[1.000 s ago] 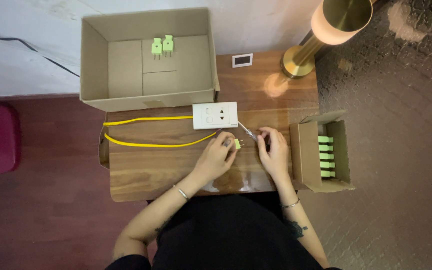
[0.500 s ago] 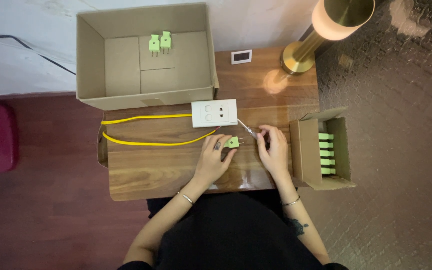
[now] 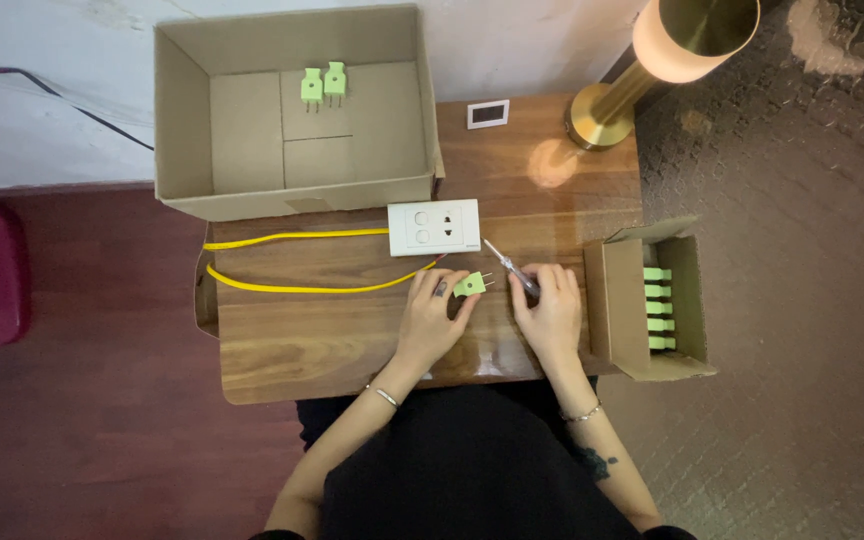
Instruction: A person is shown assembling electrical terminal blocks by inserting yellow wires and securing them with a small screwdriver.
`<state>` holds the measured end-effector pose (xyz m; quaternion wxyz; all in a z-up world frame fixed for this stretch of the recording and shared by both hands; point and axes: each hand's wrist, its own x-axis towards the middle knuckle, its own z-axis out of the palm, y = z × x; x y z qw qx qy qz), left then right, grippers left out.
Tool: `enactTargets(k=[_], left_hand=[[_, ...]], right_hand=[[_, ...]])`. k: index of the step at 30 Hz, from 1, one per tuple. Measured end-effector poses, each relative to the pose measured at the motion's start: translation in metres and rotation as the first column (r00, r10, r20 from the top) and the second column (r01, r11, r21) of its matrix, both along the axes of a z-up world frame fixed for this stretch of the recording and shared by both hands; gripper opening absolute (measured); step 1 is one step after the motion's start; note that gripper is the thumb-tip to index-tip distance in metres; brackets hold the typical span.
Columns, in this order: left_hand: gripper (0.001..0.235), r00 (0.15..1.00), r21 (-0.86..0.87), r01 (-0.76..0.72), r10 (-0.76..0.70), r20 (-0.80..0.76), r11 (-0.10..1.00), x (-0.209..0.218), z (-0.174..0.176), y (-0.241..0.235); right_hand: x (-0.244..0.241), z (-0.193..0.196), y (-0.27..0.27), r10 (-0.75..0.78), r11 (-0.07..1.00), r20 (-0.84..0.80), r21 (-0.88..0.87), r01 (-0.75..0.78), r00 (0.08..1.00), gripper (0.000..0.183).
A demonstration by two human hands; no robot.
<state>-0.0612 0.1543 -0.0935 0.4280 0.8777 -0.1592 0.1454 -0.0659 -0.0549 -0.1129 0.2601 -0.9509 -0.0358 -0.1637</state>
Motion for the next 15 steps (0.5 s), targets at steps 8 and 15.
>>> enactTargets(k=[8, 15], left_hand=[[0.030, 1.000, -0.024, 0.000, 0.000, 0.000, 1.000, 0.001, -0.001, 0.000], [0.030, 1.000, -0.027, 0.007, -0.008, -0.028, 1.000, 0.001, 0.002, 0.001]], right_hand=[[-0.002, 0.059, 0.011, -0.089, 0.946, 0.043, 0.315, 0.071, 0.995, 0.016], [0.003, 0.088, 0.018, -0.024, 0.880, 0.057, 0.474, -0.006, 0.998, 0.011]])
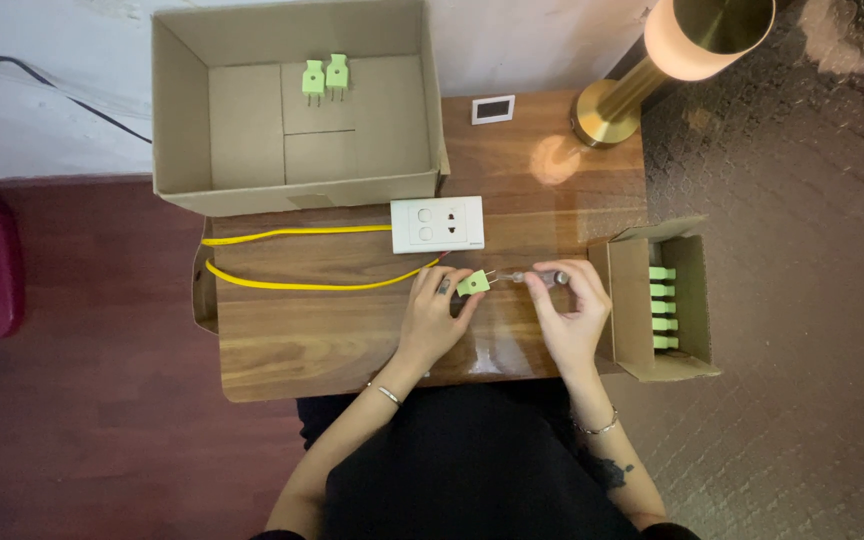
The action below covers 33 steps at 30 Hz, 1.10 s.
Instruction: A person is shown assembling electrical terminal blocks by inserting yellow wires and securing them with a small screwdriver.
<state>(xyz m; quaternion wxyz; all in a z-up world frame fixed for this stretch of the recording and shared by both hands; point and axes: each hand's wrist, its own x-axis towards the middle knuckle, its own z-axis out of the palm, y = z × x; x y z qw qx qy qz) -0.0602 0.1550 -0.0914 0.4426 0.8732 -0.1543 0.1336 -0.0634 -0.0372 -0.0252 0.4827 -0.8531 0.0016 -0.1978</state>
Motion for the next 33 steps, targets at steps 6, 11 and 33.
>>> enactTargets(k=[6, 11, 33], left_hand=[[0.031, 1.000, 0.020, -0.008, 0.008, -0.002, 1.000, -0.001, -0.005, 0.000], [0.032, 1.000, 0.005, 0.001, -0.001, -0.004, 1.000, 0.000, -0.005, 0.000], [0.033, 1.000, 0.034, -0.010, 0.009, 0.010, 0.999, -0.001, -0.005, 0.001]], right_hand=[[0.008, 0.006, 0.016, 0.117, 0.993, 0.039, 0.016, -0.117, 0.992, 0.012], [0.011, -0.001, 0.021, 0.156, 0.988, 0.060, -0.014, -0.156, 0.986, 0.015], [0.012, -0.016, 0.031, 0.185, 0.974, 0.070, -0.147, -0.174, 0.980, 0.017]])
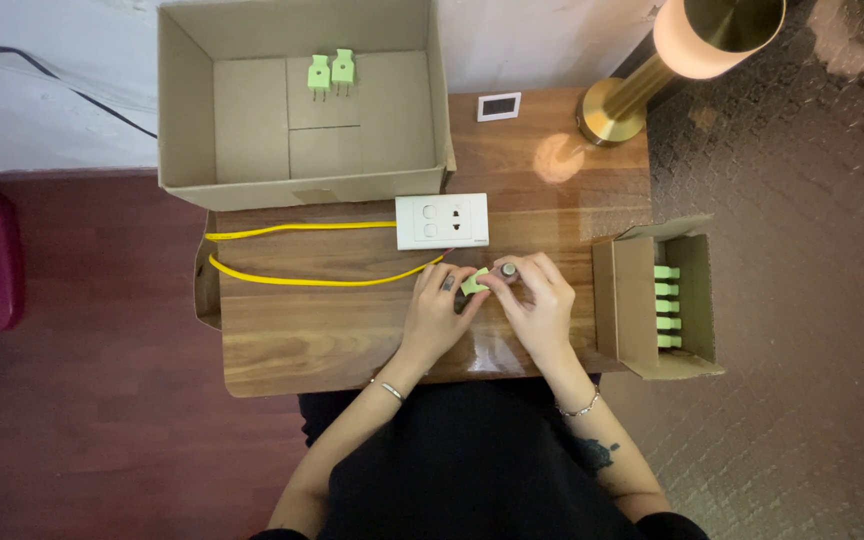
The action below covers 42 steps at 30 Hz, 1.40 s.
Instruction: A person is shown assembling electrical terminal blocks by inserting yellow wires and securing them with a small screwdriver.
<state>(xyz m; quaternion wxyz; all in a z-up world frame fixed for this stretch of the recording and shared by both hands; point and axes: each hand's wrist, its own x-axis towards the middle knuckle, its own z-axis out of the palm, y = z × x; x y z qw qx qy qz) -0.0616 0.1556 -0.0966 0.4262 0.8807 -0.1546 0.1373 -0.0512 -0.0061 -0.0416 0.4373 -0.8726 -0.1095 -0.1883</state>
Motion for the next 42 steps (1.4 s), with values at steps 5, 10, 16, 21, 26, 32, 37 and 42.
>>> enactTargets(k=[5, 10, 16, 21, 26, 32, 37, 42], left_hand=[[0.031, 1.000, -0.011, 0.005, -0.005, -0.001, 1.000, 0.000, -0.003, 0.000], [0.032, 1.000, -0.011, 0.007, -0.007, -0.015, 1.000, 0.000, -0.004, 0.000], [0.032, 0.999, -0.001, 0.015, -0.015, -0.040, 1.000, 0.000, -0.007, 0.001], [0.032, 0.999, -0.027, 0.015, -0.016, -0.045, 1.000, 0.000, -0.006, 0.001], [0.030, 0.999, -0.027, 0.020, -0.021, -0.050, 0.999, -0.001, -0.003, 0.000], [0.031, 0.999, -0.026, 0.034, -0.035, -0.040, 0.999, -0.001, -0.005, 0.001], [0.033, 0.998, -0.020, 0.032, -0.034, -0.057, 0.999, 0.000, -0.001, 0.001], [0.030, 0.999, -0.024, 0.020, -0.021, -0.035, 0.999, -0.001, -0.006, 0.000]], right_hand=[[0.002, 0.011, 0.000, 0.005, 1.000, -0.033, 0.006, -0.004, 0.999, 0.013], [0.003, 0.018, -0.001, 0.042, 0.999, -0.064, -0.024, -0.044, 0.997, 0.010], [0.005, 0.023, -0.004, 0.178, 0.980, -0.097, -0.072, -0.185, 0.979, 0.010], [0.009, 0.031, -0.004, 0.273, 0.956, -0.147, -0.066, -0.285, 0.951, 0.009], [0.008, 0.052, -0.008, 0.370, 0.928, -0.240, 0.046, -0.370, 0.897, 0.027], [0.008, 0.059, -0.013, 0.492, 0.870, -0.371, 0.226, -0.437, 0.788, 0.051], [0.007, 0.037, -0.018, 0.385, 0.923, -0.403, 0.183, -0.339, 0.830, 0.032], [0.003, 0.023, -0.013, 0.344, 0.908, -0.329, 0.356, -0.222, 0.879, 0.016]])
